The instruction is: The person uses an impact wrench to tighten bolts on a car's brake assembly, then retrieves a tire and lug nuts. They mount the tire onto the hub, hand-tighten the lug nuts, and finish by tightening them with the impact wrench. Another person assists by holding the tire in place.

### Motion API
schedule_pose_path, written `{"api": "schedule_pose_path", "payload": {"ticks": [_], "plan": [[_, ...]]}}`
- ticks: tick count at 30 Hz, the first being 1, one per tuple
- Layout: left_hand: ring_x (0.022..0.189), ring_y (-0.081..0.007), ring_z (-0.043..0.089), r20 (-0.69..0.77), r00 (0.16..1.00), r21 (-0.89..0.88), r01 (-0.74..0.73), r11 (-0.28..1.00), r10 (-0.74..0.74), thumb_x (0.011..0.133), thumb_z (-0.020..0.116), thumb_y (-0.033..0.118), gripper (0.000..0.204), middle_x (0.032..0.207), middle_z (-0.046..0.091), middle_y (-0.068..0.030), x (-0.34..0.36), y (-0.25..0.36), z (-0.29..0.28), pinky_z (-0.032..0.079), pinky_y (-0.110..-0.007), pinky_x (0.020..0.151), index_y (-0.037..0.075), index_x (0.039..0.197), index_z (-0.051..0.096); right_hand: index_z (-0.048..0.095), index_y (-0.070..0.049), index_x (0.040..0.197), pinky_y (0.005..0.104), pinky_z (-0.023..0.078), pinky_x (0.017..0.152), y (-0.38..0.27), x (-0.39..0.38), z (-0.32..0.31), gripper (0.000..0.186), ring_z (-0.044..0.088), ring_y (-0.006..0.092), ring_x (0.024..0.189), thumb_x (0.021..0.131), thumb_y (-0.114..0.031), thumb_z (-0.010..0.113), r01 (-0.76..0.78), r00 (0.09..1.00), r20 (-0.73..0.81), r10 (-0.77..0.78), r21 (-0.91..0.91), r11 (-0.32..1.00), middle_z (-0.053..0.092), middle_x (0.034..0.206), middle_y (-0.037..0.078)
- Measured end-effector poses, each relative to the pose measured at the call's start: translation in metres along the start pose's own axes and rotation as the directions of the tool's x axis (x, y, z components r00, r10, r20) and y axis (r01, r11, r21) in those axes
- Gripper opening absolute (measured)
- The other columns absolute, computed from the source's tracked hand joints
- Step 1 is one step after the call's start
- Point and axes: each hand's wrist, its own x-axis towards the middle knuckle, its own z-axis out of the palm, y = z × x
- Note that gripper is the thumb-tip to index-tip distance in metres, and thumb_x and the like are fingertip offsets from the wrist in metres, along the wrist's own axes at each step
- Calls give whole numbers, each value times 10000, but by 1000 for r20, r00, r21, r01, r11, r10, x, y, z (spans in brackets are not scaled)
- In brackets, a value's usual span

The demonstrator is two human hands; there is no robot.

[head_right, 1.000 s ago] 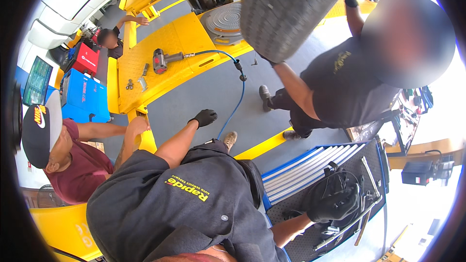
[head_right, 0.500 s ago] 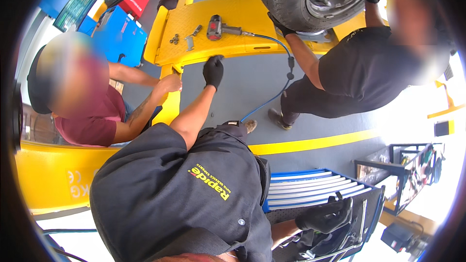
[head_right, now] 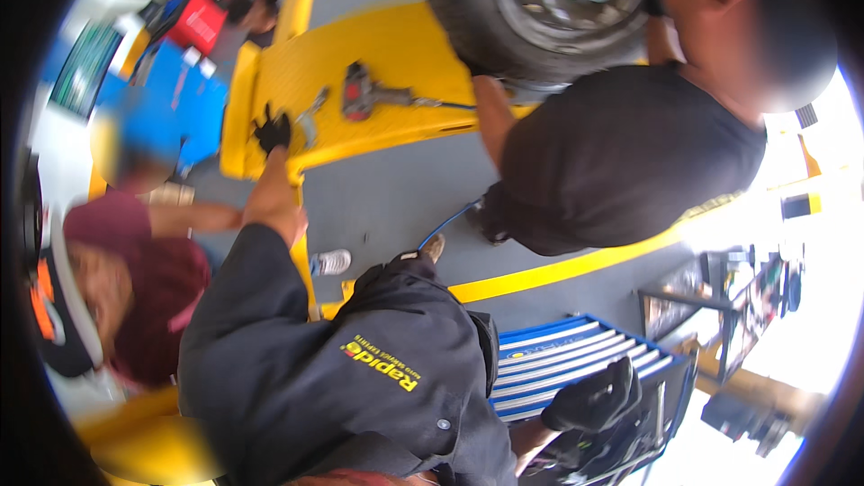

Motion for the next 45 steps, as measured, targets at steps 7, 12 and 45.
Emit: {"api": "schedule_pose_path", "payload": {"ticks": [7, 12, 45], "plan": [[990, -448, 670, 86, 976, 260, -216, 941, 200, 989, 541, 516, 446, 1109, 602, -208, -3, 26, -2, 566, -568, 751, 337, 1395, 577, 733, 45, 1111, 407, 573, 853, -61, 22, 39, 187, 701, 316, 964, 993, -80, 660, -115, 993, -39, 113, -42, 992, 729, 1018, 175], [985, -457, 678, 115, 987, 185, -131, 974, 111, 1008, 524, 525, 406, 1154, 587, -217, 12, 2, 0, 562, -575, 778, 280, 1324, 599, 760, 32, 1075, 402, 573, 851, -76, 12, 67, 164, 704, 312, 955, 938, -11, 680, -232, 972, -32, 233, 35, 972, 738, 1004, 183], [619, -97, 480, 417, 670, -360, 743, -565, 615, 1093, 529, 307, 282, 918, 611, -64, -88, 182, -154, 399, -211, 493, 50, 1188, 594, 788, -116, 1061, 331, 517, 607, -118, 127, 137, 335, 673, 179, 769, 726, -109, 802, 350, 887, -36, -459, 701, 621, 661, 956, 30]]}}
